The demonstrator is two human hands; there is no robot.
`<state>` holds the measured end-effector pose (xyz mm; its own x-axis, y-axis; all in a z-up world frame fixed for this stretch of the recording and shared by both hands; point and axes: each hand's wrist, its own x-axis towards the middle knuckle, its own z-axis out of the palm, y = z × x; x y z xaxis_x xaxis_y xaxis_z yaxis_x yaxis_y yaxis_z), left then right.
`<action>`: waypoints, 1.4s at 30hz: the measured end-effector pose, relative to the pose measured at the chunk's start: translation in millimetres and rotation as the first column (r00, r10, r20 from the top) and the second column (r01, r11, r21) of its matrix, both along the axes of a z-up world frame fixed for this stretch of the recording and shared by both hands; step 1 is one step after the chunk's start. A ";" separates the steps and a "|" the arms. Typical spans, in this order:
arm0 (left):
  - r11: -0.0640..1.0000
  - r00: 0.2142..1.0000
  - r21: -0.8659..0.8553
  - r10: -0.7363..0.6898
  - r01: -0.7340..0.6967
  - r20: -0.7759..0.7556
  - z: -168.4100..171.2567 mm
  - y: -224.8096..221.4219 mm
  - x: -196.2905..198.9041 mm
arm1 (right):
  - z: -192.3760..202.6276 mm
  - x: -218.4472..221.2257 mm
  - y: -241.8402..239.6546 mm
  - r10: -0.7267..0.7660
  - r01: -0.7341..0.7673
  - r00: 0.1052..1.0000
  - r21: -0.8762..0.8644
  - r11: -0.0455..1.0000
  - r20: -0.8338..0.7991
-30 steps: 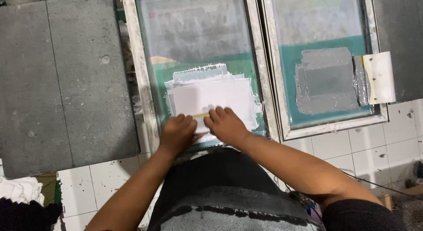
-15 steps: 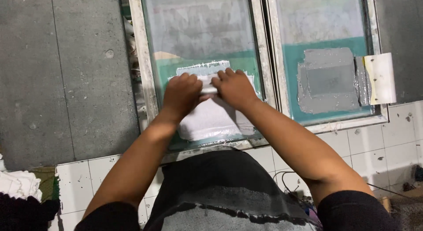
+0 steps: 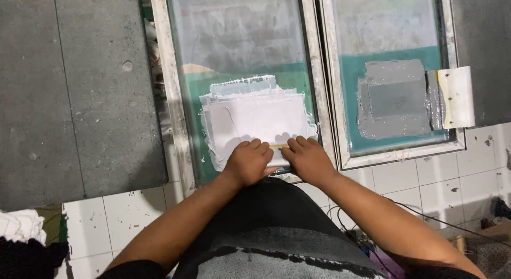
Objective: Manual screen printing of white ink onto a stack of small fabric pieces using a squeegee
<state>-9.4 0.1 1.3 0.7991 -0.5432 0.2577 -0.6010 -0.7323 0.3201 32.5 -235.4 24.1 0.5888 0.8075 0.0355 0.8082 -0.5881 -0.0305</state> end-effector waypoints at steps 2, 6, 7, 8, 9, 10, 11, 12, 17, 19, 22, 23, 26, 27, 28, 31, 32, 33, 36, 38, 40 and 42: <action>0.999 0.993 0.033 -0.031 0.035 -0.114 12.5 -1.3 18.0 | 16.9 16.7 -2.9 -0.008 0.001 0.996 -0.066 0.998 -0.093; 0.999 0.903 0.015 -0.031 0.042 -0.429 43.7 10.1 59.9 | 51.9 50.7 14.9 -0.051 0.035 0.992 -0.135 0.990 -0.119; 0.999 0.903 0.016 -0.028 0.039 -0.429 51.8 18.1 68.8 | 45.6 63.4 23.3 -0.048 0.032 0.992 -0.134 0.991 -0.119; 0.994 0.944 0.105 0.040 -0.006 -0.328 59.7 26.3 77.7 | 39.1 76.1 31.9 -0.052 0.045 0.997 -0.121 0.992 -0.051; 0.980 0.971 0.188 0.100 -0.059 -0.218 67.7 35.0 86.6 | 32.5 88.8 41.2 -0.056 0.058 0.998 -0.106 0.993 0.018; 0.980 0.970 0.191 0.104 -0.062 -0.218 66.4 43.0 89.8 | 22.6 94.3 53.2 -0.053 0.055 0.998 -0.104 0.993 0.018; 0.961 0.979 0.238 0.169 -0.139 -0.114 65.0 50.5 93.3 | 13.0 100.1 64.8 -0.058 0.061 0.996 -0.061 0.996 0.062; 0.936 0.974 0.277 0.229 -0.218 -0.006 63.6 58.4 97.1 | 3.4 106.2 76.8 -0.064 0.066 0.992 -0.018 0.998 0.106; 0.965 0.990 0.222 0.135 -0.141 0.041 1.0 82.5 57.1 | -24.1 70.1 97.3 0.015 -0.019 0.996 0.042 0.999 0.089; 0.976 0.992 0.186 0.103 -0.116 0.077 -19.1 76.5 34.1 | -26.6 48.3 87.7 0.041 -0.045 0.997 0.059 0.997 0.067; 0.960 0.992 0.256 0.095 -0.112 0.078 -19.7 66.2 1.5 | -23.2 21.3 73.0 0.115 -0.122 0.990 0.089 0.989 0.082; 0.978 0.997 0.196 0.076 -0.077 0.012 -12.2 62.2 -5.9 | -21.8 14.8 67.2 0.136 -0.137 0.990 0.054 0.989 0.031; 0.990 0.998 0.126 0.058 -0.059 0.008 -1.5 57.5 -11.1 | -5.6 12.1 61.2 0.153 -0.153 0.987 -0.005 0.988 -0.050; 0.990 0.995 0.118 0.067 -0.075 0.068 0.3 57.1 -10.1 | 1.8 13.9 61.2 0.152 -0.155 0.985 -0.028 0.988 -0.081; 0.990 0.995 0.119 0.065 -0.073 0.070 3.1 60.8 -2.6 | 8.9 21.1 64.7 0.150 -0.152 0.985 -0.028 0.988 -0.080; 0.981 0.991 0.183 0.035 -0.059 0.131 13.4 78.1 26.7 | 29.4 47.4 81.4 0.101 -0.108 0.989 -0.063 0.992 -0.112; 0.986 0.992 0.151 0.051 -0.068 0.116 18.0 86.5 40.1 | 35.6 58.6 89.3 0.078 -0.081 0.996 -0.059 0.995 -0.051; 0.989 0.993 0.123 0.069 -0.081 0.098 23.2 97.0 52.5 | 41.6 69.3 99.3 0.057 -0.057 0.998 -0.051 0.997 0.009; 0.923 0.912 0.262 0.171 -0.280 0.372 44.1 109.7 83.7 | 1.4 106.8 118.1 0.009 -0.019 0.984 0.051 0.999 0.176; 0.873 0.886 0.340 0.191 -0.351 0.423 33.1 104.6 85.1 | -15.0 108.6 121.9 0.013 -0.027 0.979 0.065 0.998 0.203; 0.807 0.858 0.412 0.209 -0.422 0.469 10.8 103.5 74.5 | -21.6 98.4 124.9 0.021 -0.040 0.974 0.080 0.996 0.224; 0.957 0.927 0.178 0.158 -0.228 0.341 -23.5 98.9 60.6 | -16.5 81.4 117.7 0.068 -0.091 0.982 0.129 0.987 0.175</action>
<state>51.2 99.0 -22.2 0.7879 -0.4564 0.4134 -0.4851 -0.8735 -0.0397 113.9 -117.7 7.6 0.4987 0.8323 0.2420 0.8526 -0.5213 0.0360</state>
